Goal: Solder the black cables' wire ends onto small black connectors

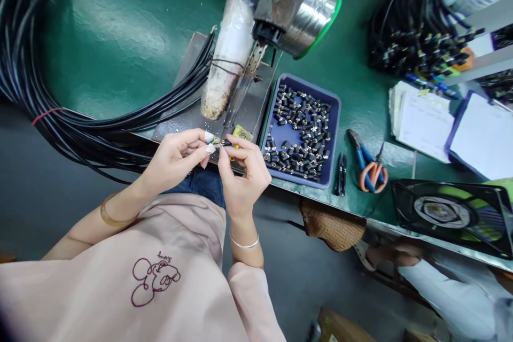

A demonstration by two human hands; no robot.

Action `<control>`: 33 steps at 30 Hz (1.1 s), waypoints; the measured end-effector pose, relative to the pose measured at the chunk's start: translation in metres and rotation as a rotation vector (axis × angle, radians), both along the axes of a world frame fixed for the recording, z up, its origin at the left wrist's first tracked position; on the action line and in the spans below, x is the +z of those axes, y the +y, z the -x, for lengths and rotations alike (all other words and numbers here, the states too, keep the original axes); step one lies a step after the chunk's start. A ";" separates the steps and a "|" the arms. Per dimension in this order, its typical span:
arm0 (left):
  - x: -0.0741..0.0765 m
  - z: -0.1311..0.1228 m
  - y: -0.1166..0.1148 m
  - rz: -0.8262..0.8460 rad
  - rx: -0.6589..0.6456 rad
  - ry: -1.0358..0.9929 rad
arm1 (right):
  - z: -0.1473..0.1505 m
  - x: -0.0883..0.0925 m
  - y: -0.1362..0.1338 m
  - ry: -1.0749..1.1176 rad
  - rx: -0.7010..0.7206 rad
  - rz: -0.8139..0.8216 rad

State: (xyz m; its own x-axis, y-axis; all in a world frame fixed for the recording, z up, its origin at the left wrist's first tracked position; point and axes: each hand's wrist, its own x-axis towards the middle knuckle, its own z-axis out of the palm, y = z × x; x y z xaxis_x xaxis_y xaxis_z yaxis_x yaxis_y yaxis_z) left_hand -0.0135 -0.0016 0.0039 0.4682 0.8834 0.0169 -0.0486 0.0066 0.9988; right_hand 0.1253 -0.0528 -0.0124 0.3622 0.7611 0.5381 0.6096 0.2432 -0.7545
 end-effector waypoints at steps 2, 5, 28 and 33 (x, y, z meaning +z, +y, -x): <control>0.001 0.000 0.001 -0.019 0.007 0.003 | 0.001 0.001 0.001 0.017 0.003 -0.019; 0.002 -0.001 0.001 -0.052 0.019 -0.003 | 0.002 0.002 0.002 0.022 -0.004 -0.028; 0.001 0.003 -0.005 -0.063 -0.001 0.030 | -0.001 -0.003 -0.008 -0.047 0.007 -0.145; -0.001 0.002 -0.009 -0.273 0.132 -0.010 | -0.002 0.000 -0.007 0.048 -0.027 -0.196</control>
